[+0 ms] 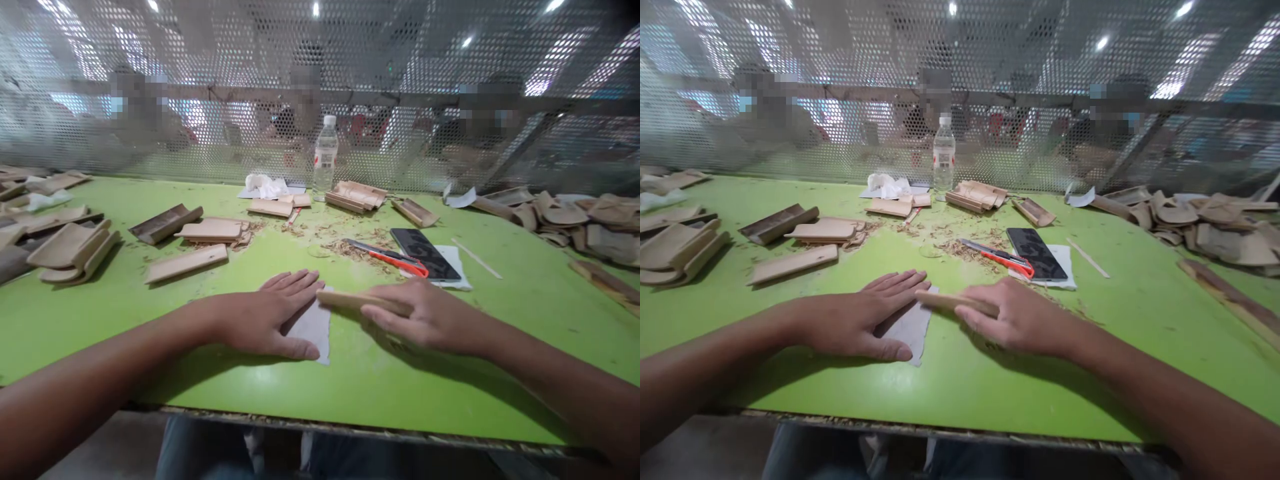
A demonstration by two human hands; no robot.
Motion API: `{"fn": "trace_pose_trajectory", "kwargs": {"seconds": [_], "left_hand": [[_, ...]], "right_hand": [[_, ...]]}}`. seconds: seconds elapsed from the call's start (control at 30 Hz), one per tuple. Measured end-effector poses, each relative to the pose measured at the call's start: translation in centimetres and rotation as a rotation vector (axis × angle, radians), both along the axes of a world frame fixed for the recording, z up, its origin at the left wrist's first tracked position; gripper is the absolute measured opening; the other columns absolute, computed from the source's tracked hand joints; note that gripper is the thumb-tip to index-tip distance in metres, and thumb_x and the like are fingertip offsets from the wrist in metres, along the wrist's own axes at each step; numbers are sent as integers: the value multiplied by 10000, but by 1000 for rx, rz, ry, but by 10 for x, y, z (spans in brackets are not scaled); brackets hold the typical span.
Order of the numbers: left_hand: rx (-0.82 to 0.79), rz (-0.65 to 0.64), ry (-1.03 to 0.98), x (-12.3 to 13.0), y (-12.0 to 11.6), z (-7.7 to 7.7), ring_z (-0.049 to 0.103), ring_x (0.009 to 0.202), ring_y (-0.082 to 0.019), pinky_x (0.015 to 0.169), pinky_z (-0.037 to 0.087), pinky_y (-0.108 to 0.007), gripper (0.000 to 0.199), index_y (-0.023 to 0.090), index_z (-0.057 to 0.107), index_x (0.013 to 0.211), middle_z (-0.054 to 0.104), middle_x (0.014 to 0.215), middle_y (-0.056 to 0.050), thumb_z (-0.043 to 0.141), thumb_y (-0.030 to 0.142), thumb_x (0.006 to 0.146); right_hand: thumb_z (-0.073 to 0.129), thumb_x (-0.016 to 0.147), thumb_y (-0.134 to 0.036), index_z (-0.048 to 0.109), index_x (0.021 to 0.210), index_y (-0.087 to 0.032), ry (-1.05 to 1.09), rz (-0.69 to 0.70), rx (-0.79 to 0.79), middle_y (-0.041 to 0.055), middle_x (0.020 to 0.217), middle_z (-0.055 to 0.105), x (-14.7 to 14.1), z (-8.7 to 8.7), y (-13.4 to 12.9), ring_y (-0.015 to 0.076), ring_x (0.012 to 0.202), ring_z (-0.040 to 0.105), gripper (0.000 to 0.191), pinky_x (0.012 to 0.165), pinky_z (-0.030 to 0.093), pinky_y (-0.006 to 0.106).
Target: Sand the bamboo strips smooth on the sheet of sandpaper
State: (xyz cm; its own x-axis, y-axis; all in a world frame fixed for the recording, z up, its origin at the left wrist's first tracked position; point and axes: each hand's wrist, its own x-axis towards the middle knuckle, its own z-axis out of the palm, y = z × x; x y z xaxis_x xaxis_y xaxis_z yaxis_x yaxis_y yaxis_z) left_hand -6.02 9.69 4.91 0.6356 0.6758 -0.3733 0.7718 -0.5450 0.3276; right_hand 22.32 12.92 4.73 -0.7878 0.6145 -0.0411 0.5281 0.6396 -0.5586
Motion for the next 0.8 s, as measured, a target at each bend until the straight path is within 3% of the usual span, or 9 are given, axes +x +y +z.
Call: {"fn": "trace_pose_trajectory", "kwargs": {"seconds": [0.07, 0.2, 0.33, 0.5, 0.63, 0.8], "left_hand": [[1, 3, 3, 0, 0, 0, -63, 1565, -332, 1266, 69, -483, 1057, 111, 29, 1665, -87, 1685, -150, 492, 757, 968], [-22, -16, -3, -1, 1, -1, -80, 1563, -333, 1265, 63, -488, 1086, 100, 18, 1663, -95, 1680, -158, 481, 783, 957], [-1, -12, -21, -2, 1, -2, -67, 1564, -339, 1265, 73, -495, 1052, 137, 64, 1670, -72, 1687, -145, 507, 770, 956], [-19, -14, -11, -1, 0, -1, -62, 1560, -356, 1261, 81, -500, 1089, 142, 25, 1669, -79, 1684, -150, 515, 786, 940], [-8, -11, 1, -1, 0, 1, -68, 1565, -334, 1264, 77, -482, 1077, 122, 57, 1667, -68, 1690, -149, 533, 765, 946], [-8, -26, -15, 0, 0, 1, -54, 1565, -344, 1263, 84, -497, 1070, 143, 54, 1669, -42, 1696, -140, 533, 768, 945]], "right_hand": [[490, 1014, -423, 737, 1024, -164, 15, -14, 1, 42, 737, 690, -1, 0, -1, 160, 598, 559, 358, 542, 371, 266], [494, 1012, -446, 732, 954, -181, 26, 102, -193, -1, 641, 625, -2, 0, -3, 132, 509, 488, 361, 486, 335, 257], [514, 1000, -435, 734, 958, -179, 33, -23, -16, 21, 681, 650, -2, 1, -4, 150, 560, 528, 340, 522, 346, 272], [493, 1010, -457, 736, 910, -184, 16, 109, -205, -2, 638, 617, -1, 3, -6, 131, 517, 486, 379, 489, 332, 261], [501, 1003, -470, 743, 937, -185, 17, -27, -10, 25, 678, 654, 1, 1, -1, 163, 560, 523, 379, 524, 349, 284], [498, 1006, -494, 713, 873, -181, 7, 21, -134, 24, 677, 645, 3, 0, 7, 159, 560, 534, 402, 508, 361, 279]]}}
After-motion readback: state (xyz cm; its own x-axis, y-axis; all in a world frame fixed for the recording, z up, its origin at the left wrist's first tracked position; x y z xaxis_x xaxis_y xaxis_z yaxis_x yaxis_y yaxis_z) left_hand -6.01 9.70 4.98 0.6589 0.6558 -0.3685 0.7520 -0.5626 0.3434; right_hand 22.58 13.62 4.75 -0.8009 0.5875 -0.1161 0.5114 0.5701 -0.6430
